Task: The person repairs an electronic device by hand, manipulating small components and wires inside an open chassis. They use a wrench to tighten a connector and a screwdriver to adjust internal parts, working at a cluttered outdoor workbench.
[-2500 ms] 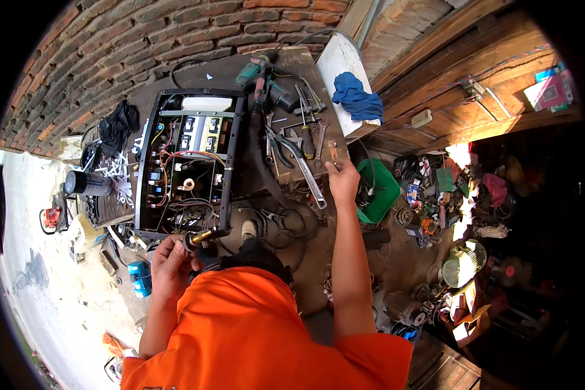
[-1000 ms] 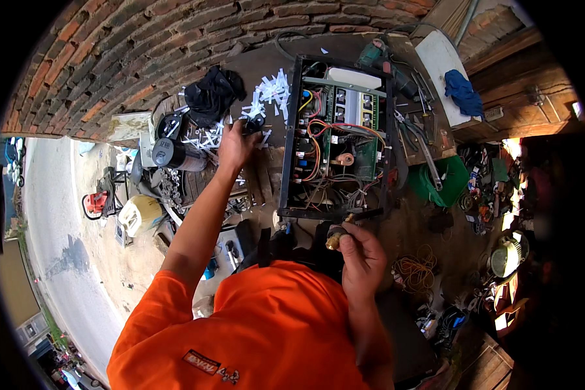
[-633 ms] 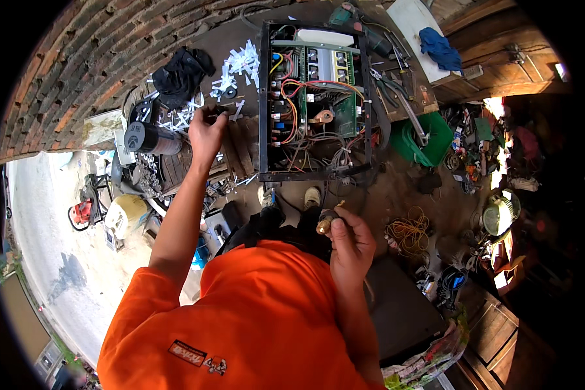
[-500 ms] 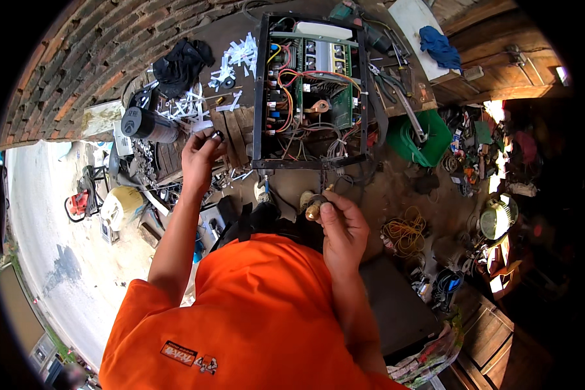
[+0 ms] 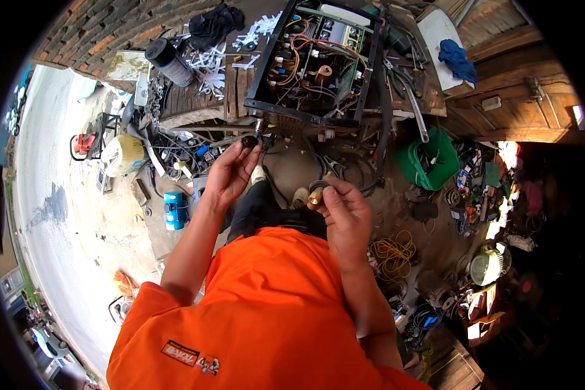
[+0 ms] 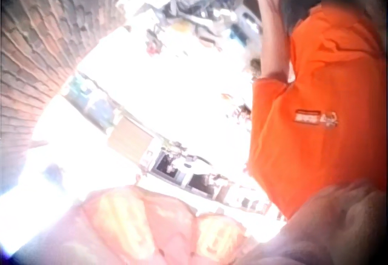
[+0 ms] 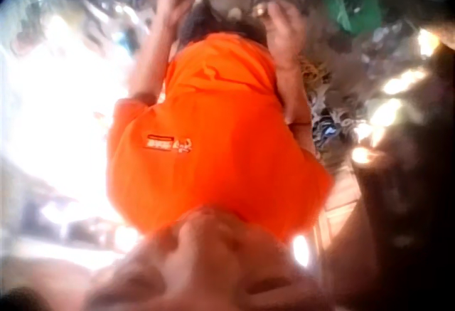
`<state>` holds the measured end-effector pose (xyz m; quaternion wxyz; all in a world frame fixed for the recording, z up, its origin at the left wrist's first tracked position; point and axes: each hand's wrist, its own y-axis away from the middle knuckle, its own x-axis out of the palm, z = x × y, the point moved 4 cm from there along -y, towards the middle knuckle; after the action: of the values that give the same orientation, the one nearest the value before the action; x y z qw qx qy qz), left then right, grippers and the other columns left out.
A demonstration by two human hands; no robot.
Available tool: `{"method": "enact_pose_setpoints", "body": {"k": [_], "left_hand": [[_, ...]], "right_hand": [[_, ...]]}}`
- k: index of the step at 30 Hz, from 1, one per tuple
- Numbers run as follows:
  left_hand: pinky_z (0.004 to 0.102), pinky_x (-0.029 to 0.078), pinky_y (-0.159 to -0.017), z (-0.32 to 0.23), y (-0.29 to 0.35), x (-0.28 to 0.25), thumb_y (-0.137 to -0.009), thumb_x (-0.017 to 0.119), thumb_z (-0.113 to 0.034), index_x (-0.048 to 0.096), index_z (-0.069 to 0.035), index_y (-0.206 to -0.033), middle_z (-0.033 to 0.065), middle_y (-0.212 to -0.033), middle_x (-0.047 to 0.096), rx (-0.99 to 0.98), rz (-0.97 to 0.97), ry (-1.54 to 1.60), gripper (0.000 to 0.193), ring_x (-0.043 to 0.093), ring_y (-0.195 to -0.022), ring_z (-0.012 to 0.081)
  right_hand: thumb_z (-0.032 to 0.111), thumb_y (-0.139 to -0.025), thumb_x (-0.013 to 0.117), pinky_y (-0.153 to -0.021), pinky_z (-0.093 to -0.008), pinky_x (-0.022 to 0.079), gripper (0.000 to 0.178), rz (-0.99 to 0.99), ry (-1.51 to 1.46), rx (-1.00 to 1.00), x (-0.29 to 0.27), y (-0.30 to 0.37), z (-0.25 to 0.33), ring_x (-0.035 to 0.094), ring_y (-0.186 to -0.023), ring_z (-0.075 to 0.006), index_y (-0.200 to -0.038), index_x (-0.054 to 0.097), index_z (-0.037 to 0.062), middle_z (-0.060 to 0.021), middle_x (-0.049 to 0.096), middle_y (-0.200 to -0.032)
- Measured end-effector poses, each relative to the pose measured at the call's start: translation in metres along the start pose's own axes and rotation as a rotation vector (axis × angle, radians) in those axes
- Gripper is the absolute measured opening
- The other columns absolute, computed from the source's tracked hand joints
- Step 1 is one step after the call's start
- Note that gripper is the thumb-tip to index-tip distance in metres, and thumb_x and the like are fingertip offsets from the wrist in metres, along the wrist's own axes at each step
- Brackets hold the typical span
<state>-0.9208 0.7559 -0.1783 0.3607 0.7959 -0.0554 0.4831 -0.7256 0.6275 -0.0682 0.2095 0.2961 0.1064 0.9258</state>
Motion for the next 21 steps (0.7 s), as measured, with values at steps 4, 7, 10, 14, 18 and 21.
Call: {"method": "enact_pose_setpoints", "body": {"k": [4,7,10,14,18,21], "left_hand": [[0.0354,0.055,-0.089,0.020,0.003,-0.002,-0.091,0.057,-0.007,0.053,0.001,-0.100,0.0225,-0.112,0.059,0.001,0.057,0.083,0.013,0.061,-0.104,0.0306],[0.0345,0.055,-0.088,0.029,-0.002,-0.004,-0.093,0.052,-0.006,0.048,0.001,-0.115,0.0244,-0.117,0.056,0.035,0.101,0.108,0.023,0.061,-0.105,0.0289],[0.0341,0.055,-0.090,0.033,-0.009,-0.005,-0.092,0.053,-0.003,0.044,0.002,-0.124,0.0234,-0.119,0.055,0.080,0.107,0.112,0.033,0.060,-0.106,0.0279],[0.0330,0.052,-0.094,0.031,-0.020,-0.007,-0.090,0.055,0.001,0.046,0.006,-0.120,0.0184,-0.117,0.056,0.206,0.017,0.021,0.032,0.058,-0.109,0.0276],[0.0298,0.053,-0.090,0.027,-0.025,0.006,-0.091,0.057,-0.003,0.047,0.010,-0.118,0.0142,-0.110,0.059,0.313,-0.080,-0.156,0.032,0.062,-0.102,0.0236],[0.0253,0.054,-0.080,0.029,-0.028,0.014,-0.090,0.059,-0.008,0.053,0.009,-0.112,0.0098,-0.098,0.063,0.376,-0.081,-0.315,0.028,0.065,-0.090,0.0175]], "right_hand": [[0.007,-0.095,0.053,-0.074,-0.0293,0.053,0.018,0.028,0.018,0.030,-0.019,0.013,0.001,0.063,-0.080,-0.0152,-0.110,0.057,-0.0028,-0.0100,0.065,-0.091],[0.007,-0.095,0.053,-0.074,-0.0295,0.054,0.019,0.044,0.045,0.043,-0.029,0.020,0.001,0.063,-0.080,-0.0154,-0.110,0.057,-0.0030,-0.0100,0.065,-0.091],[0.007,-0.094,0.053,-0.074,-0.0297,0.054,0.019,0.074,0.048,0.039,-0.036,0.023,0.000,0.063,-0.081,-0.0156,-0.110,0.057,-0.0032,-0.0101,0.065,-0.091],[0.007,-0.094,0.053,-0.074,-0.0299,0.054,0.019,0.121,0.042,0.021,-0.041,0.020,0.000,0.063,-0.081,-0.0159,-0.110,0.056,-0.0033,-0.0106,0.065,-0.091],[0.007,-0.094,0.053,-0.075,-0.0299,0.054,0.019,0.164,0.053,0.032,-0.042,0.011,-0.004,0.063,-0.080,-0.0163,-0.110,0.056,-0.0036,-0.0113,0.065,-0.091],[0.006,-0.094,0.053,-0.074,-0.0292,0.054,0.019,0.217,0.054,0.044,-0.035,0.005,-0.004,0.063,-0.080,-0.0164,-0.110,0.056,-0.0041,-0.0115,0.065,-0.090]]}}
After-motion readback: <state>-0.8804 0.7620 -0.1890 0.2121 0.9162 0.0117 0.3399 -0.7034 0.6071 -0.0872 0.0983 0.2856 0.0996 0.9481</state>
